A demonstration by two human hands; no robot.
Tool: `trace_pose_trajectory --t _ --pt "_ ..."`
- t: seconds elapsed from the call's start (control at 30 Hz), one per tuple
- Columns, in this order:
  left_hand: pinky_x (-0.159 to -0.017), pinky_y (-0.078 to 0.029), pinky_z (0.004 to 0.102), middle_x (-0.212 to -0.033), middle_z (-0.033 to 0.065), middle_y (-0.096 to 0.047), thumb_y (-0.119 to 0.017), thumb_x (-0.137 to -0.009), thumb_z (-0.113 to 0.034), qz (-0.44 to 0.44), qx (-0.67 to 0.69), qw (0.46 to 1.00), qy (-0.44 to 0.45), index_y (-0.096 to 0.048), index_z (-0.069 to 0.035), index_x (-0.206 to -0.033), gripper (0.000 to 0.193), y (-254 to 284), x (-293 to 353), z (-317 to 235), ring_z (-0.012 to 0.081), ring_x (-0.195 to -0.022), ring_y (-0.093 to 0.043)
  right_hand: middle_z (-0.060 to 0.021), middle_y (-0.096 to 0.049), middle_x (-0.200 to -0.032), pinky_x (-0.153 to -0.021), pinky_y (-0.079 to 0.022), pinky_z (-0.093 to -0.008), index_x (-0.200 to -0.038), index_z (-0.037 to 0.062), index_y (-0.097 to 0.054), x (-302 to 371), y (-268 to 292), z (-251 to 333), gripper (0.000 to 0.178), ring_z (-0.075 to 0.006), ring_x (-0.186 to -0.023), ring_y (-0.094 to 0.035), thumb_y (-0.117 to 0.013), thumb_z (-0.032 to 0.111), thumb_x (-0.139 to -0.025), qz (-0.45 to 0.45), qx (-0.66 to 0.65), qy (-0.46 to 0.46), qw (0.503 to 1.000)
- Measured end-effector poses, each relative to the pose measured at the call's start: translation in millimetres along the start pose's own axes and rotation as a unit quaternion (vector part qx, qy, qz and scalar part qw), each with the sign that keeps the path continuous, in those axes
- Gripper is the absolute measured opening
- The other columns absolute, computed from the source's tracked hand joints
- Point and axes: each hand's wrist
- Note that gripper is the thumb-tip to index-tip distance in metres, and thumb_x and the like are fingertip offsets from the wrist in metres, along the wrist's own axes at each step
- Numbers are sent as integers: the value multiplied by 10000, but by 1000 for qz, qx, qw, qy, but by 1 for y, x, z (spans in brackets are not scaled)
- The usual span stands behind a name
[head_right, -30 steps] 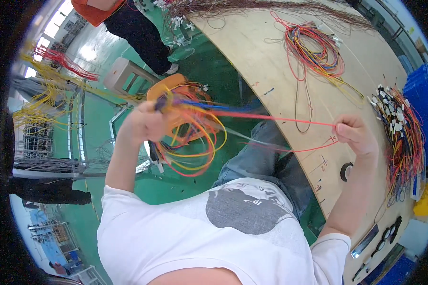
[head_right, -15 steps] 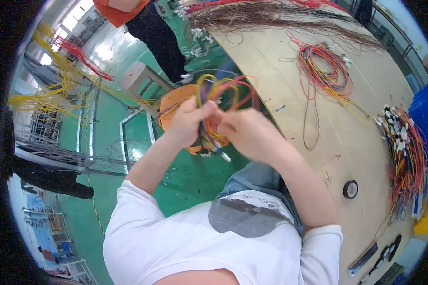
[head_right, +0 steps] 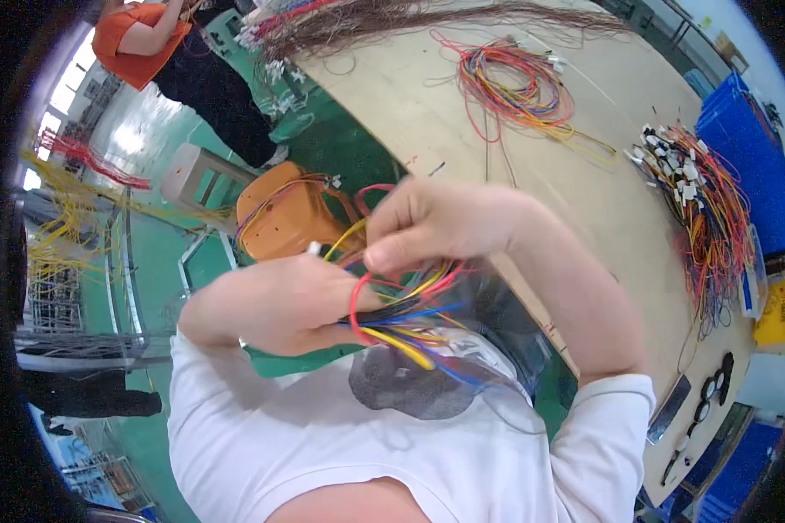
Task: Manually wrapping electrical tape around wire harness segments and connectors.
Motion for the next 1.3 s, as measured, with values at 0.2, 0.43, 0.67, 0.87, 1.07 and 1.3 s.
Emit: trace_pose_trajectory --t 0.2,0.43,0.67,0.87,1.07,1.3 --pt "-509 -437 292 -713 113 -551 -628 -686 -72 -349 -73 934 15 -523 -18 -897 241 -24 -12 11 254 -576 -553 3 -522 -558 -489 -365 -240 -776 5 -604 -1 4 -18 334 -73 -515 -444 -576 338 -774 -84 62 -104 989" --pt "-385 -249 176 -593 0 -482 -543 -809 -166 -454 434 753 196 -496 -11 -810 163 -27 -24 62 26 -432 -362 -128 -561 -685 -562 -423 -331 -745 5 -565 25 -37 27 121 -253 -609 -548 -563 126 -746 -425 166 -26 889" --pt "-396 -256 180 -608 18 -494 -546 -789 -103 -400 569 710 109 -487 -7 -859 133 -38 -18 59 47 -449 -368 -121 -562 -705 -601 -441 -313 -903 -10 -528 -7 -49 -38 146 -229 -669 -569 -477 69 -793 -382 125 20 915" --pt "-647 -424 226 -777 80 -573 -561 -757 -62 -534 221 786 219 -519 37 -892 173 -42 -31 72 94 -720 -530 -96 -532 -925 -673 -420 -289 -835 14 -539 26 -64 -26 168 -215 -814 -502 -586 -22 -678 -412 244 167 862" --pt "-597 -429 194 -758 52 -580 -579 -756 -36 -492 206 832 154 -481 24 -946 222 -50 -44 69 71 -678 -539 -57 -541 -887 -613 -413 -265 -745 42 -555 12 -56 -39 163 -176 -804 -513 -660 -3 -629 -291 157 232 915" --pt "-569 -438 235 -724 121 -588 -551 -737 11 -512 196 829 112 -399 -27 -955 269 -54 -56 54 123 -658 -577 21 -508 -601 -460 -354 -159 -670 24 -540 6 -56 -44 119 -17 -520 -433 -656 1 -680 -513 -124 129 840"
Point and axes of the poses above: each hand's wrist, its own x-axis away from the middle knuckle, its own y-axis out of the back of the hand, z = x × y
